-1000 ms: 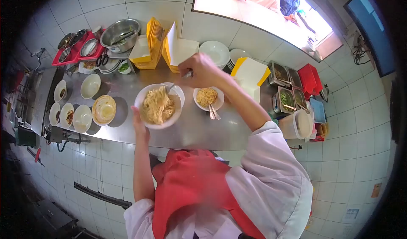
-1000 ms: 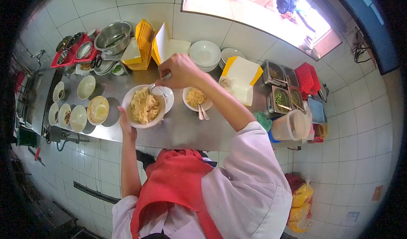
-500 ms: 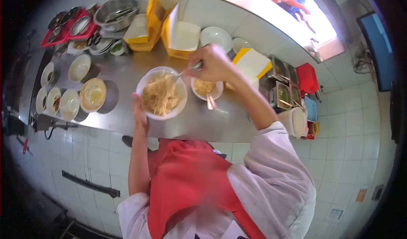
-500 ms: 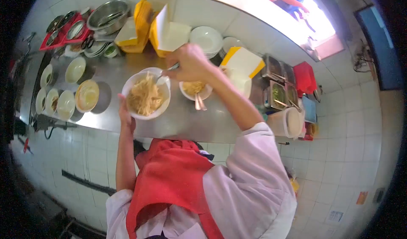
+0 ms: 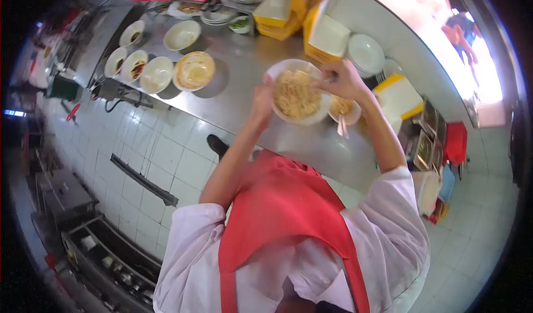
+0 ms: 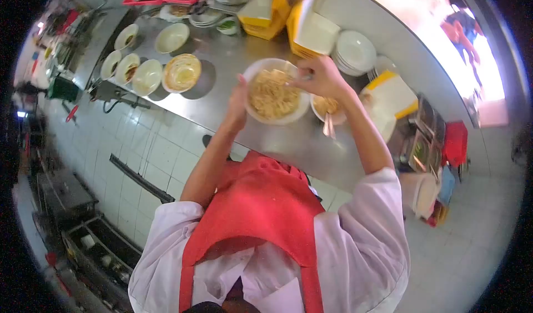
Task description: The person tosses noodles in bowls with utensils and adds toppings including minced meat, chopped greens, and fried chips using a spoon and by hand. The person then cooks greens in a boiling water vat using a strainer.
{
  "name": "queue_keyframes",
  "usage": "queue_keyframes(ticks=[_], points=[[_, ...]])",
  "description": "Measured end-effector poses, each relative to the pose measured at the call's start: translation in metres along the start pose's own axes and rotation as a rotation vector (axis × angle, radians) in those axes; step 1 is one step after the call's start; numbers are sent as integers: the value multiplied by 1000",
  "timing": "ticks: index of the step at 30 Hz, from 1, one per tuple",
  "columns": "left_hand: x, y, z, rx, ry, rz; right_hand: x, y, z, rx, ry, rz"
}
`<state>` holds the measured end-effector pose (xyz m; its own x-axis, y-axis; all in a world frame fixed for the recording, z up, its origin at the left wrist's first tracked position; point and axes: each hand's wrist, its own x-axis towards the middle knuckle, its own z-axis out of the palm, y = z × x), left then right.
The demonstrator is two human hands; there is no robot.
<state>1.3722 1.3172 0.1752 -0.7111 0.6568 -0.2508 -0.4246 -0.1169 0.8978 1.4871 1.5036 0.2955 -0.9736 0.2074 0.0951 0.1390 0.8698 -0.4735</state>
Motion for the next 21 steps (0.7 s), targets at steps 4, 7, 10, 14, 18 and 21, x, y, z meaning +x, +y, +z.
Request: queue_keyframes(ticks=[4, 7, 10, 14, 18, 21], points=[[-4, 6, -6, 193, 1, 52, -3, 6, -6, 222, 163, 200], [6, 1, -6, -146, -90, 122, 6, 14, -35, 154, 155, 121], [15, -1, -6, 256, 30, 208, 13, -12, -63, 178, 376, -49], [9, 8, -3, 101, 3, 103, 20, -77, -85, -135, 228, -247], [5, 21, -19, 85, 3, 27, 25, -89, -85, -336, 128, -282], [-19, 44, -4, 65, -52, 26, 31, -60, -53, -270, 53, -131]])
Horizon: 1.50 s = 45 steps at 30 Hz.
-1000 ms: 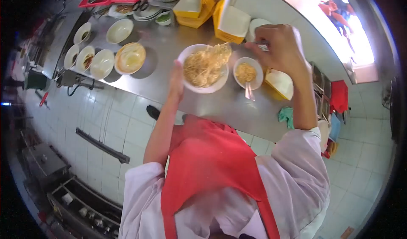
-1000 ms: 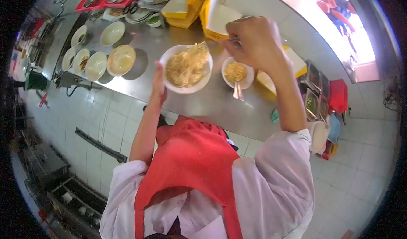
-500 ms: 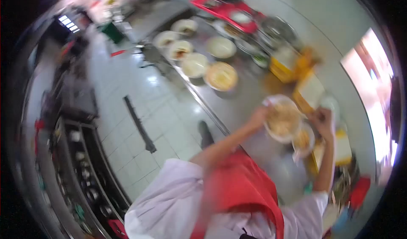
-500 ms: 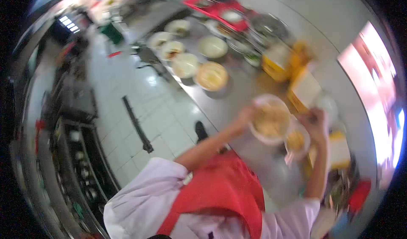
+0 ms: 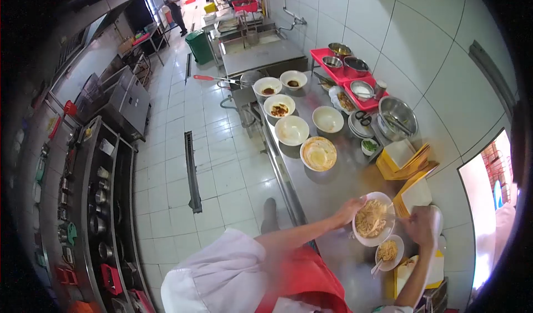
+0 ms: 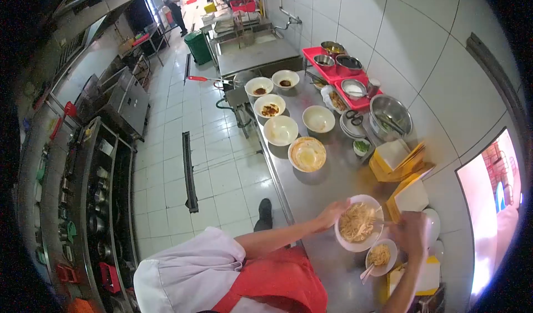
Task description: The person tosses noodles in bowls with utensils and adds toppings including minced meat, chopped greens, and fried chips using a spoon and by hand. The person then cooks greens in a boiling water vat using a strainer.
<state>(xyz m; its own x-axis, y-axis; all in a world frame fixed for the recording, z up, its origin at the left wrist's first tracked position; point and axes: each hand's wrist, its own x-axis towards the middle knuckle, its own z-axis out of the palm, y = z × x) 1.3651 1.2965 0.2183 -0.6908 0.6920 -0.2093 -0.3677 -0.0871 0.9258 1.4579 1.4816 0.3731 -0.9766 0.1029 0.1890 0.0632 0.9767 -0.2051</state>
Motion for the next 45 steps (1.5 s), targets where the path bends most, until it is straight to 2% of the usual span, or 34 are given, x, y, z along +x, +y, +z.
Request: queue_keyframes(ticks=[2, 4, 5, 6, 7, 8, 9, 10, 12, 14, 16, 17, 18, 20, 22, 23, 24, 26, 28, 29, 32, 34, 35, 37, 39, 42, 44, 45], points=[[1, -14, 7, -105, -28, 37, -6, 24, 47, 17, -60, 29], [26, -55, 10, 63, 73, 105, -16, 46, 78, 541, -133, 116], [24, -53, 7, 60, 65, 87, -18, 31, 66, 610, -144, 240], [21, -49, 3, 17, -23, -17, -28, 32, 63, 613, -158, 273], [18, -44, -1, -17, -111, -109, -32, 35, 61, 653, -52, 294], [16, -39, -2, -7, -118, -110, -30, 39, 59, 692, 66, 292], [13, -30, -2, -60, -112, -38, -28, 53, 53, 522, 42, 153], [11, -23, -1, -116, -105, 35, -27, 60, 48, 524, 49, 144], [10, -13, 1, -197, -113, 16, -25, 67, 36, 731, 54, 268], [13, -10, -2, -282, -132, -15, -22, 74, 22, 687, 63, 307], [19, -14, -7, -29, -100, 71, -20, 100, 13, 646, 107, 234], [19, -11, -6, -30, -105, 74, -17, 102, 2, 603, 119, 115], [18, -7, -4, -52, -62, 47, -14, 97, -10, 599, 124, 113], [17, 4, -1, -76, -19, 25, -11, 74, -25, 546, 342, 122], [15, 13, 0, -42, 65, -138, -10, 62, -21, 482, 311, 160], [16, 12, -1, -47, 69, -137, -8, 54, -19, 420, 285, 194], [18, 11, -4, 12, 55, -79, -4, 34, -19, 418, 283, 189], [28, 9, -6, 73, 38, -8, 7, -10, -20, 103, 74, -38], [31, -1, -3, -253, 58, 94, 5, -20, -29, 52, 116, 8], [28, 3, -3, -250, 61, 91, 2, -22, -30, 10, 160, 62], [19, 12, -11, -156, 69, 30, 0, -2, 1, -48, 147, 25], [23, 2, -7, 45, -7, 26, 3, 2, 33, -56, 70, -18], [26, -8, 0, -114, -45, 56, 2, 7, 45, 155, 35, 27], [29, -15, -4, -42, -33, 20, -3, 31, 69, 442, -47, 146], [26, -13, -11, 29, -11, -41, -7, 34, 73, 487, -9, 165], [32, -19, -22, 91, -108, -73, -15, 43, 77, 579, -1, 240], [48, -45, -24, -166, -102, -97, -13, 38, 69, 656, 501, 209], [47, -42, -23, -165, -105, -95, -14, 61, 56, 769, 114, 321]])
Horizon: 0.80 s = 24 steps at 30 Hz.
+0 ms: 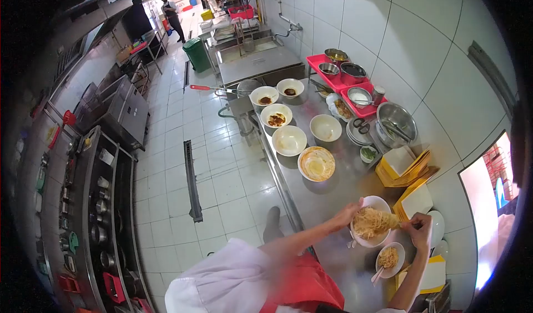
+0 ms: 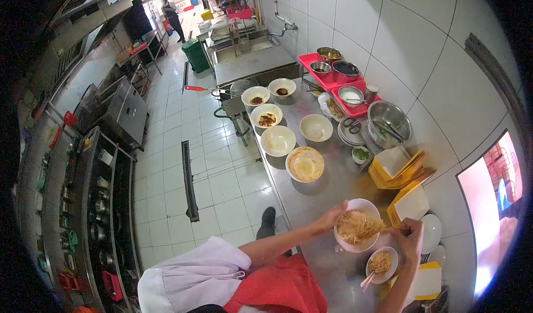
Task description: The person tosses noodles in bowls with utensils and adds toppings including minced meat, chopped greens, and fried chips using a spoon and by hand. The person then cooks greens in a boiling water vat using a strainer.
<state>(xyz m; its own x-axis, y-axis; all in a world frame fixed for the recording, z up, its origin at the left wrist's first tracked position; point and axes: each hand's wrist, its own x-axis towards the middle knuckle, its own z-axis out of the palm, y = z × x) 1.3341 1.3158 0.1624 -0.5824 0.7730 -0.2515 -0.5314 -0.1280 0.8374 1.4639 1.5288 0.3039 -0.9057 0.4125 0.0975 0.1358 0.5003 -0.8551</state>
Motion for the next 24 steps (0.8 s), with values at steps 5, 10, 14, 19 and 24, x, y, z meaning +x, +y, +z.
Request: queue_keyframes(ticks=[5, 10, 14, 19, 24], points=[[-5, 11, 13, 46, 117, 114, 11, -46, -25, -217, 20, -76], [20, -22, 1, 146, 217, 296, 0, -72, -7, -604, 87, -172], [-3, -1, -15, 200, 202, 231, -14, -106, -10, -876, -7, -86], [-20, 34, 9, 17, 106, 60, -19, -90, -3, -753, -3, -136], [11, 14, 8, 50, 155, 68, -12, -30, 12, -366, -179, -154]])
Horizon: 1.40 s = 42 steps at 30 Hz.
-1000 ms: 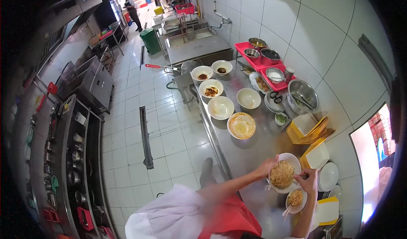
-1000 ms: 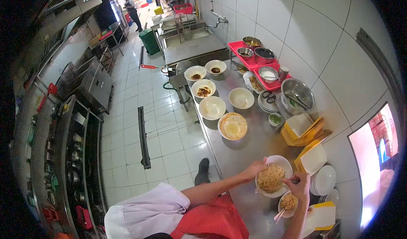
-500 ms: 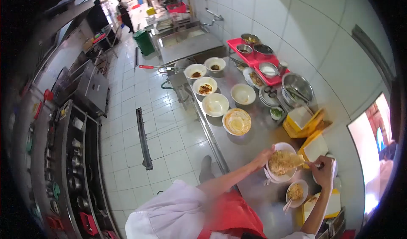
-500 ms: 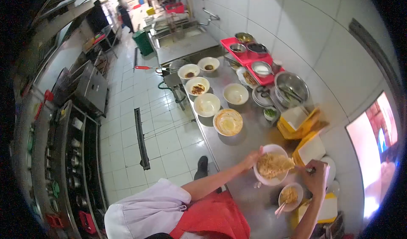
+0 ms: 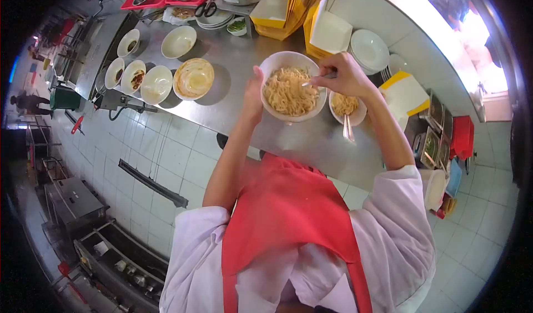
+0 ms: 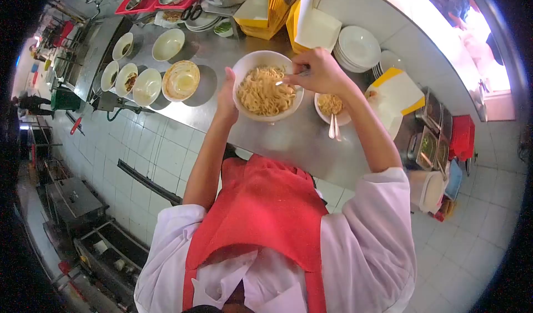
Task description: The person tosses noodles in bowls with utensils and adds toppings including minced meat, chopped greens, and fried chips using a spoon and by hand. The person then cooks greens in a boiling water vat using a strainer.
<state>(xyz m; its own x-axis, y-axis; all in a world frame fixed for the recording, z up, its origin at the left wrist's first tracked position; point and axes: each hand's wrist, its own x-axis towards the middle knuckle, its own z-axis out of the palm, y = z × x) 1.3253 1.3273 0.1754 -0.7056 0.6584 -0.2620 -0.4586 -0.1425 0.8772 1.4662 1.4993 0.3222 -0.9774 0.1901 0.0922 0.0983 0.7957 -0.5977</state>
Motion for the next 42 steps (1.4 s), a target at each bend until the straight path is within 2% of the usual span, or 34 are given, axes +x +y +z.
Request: queue_keyframes(ticks=[1, 3, 5, 7, 9, 12, 15, 17, 19, 20, 21, 23, 24, 25, 27, 28, 29, 31, 32, 34, 37, 39, 41, 42], points=[[-1, 0, 1, 15, -22, -5, -1, 4, -7, -1, -3, -8], [-9, 10, 3, 40, -44, -24, -3, 4, -15, 218, -5, 193], [-15, 25, 10, -20, -200, -30, -3, 1, -31, 240, -10, 221], [-18, 30, 16, -45, -210, -50, 0, 3, -47, 249, 90, 112], [-19, 32, 21, -74, -218, -70, 4, -3, -66, 262, 122, 133], [-17, 31, 24, -102, -220, -33, 10, -11, -92, 319, 178, -12], [-14, 34, 25, -72, -184, -68, 11, -23, -117, 243, 179, 54], [-15, 38, 29, -66, -198, -52, 13, -28, -114, 255, 219, 2], [-18, 43, 35, -91, -221, -32, 19, -37, -99, -140, 183, -110], [-17, 45, 36, -113, -251, -10, 16, -54, -92, -320, 124, -85], [-16, 45, 37, -112, -253, -7, 13, -61, -92, -322, 127, -87], [-16, 45, 36, -102, -197, 19, 7, -72, -92, -628, 215, -221], [-18, 45, 37, -104, -192, 17, 5, -80, -96, -614, 172, -51], [-19, 45, 39, -79, -150, 6, 6, -76, -92, -612, 164, -51], [-21, 47, 44, -58, -107, -12, 7, -53, -72, -601, -13, -54], [-21, 48, 48, -88, -199, -15, 10, -29, -51, -515, 63, -266], [-20, 51, 53, -120, -294, -9, 7, -16, -43, -518, 61, -266], [-23, 59, 58, -113, -257, -14, 5, 3, -43, 16, -16, -4], [-23, 58, 56, -104, -255, 2, 3, 9, -47, 16, -20, -12], [-18, 48, 47, -90, -247, 12, -3, 18, -51, 192, -1, 117], [-8, 38, 40, -60, -246, 1, -3, 5, -75, 319, 76, 105], [-18, 51, 49, -67, -266, 32, 3, -1, -98, 270, 100, 94], [-22, 53, 57, -94, -261, 40, 11, -12, -124, 112, 168, -103], [-24, 54, 59, -123, -253, 44, 13, -28, -128, 114, 168, -103]])
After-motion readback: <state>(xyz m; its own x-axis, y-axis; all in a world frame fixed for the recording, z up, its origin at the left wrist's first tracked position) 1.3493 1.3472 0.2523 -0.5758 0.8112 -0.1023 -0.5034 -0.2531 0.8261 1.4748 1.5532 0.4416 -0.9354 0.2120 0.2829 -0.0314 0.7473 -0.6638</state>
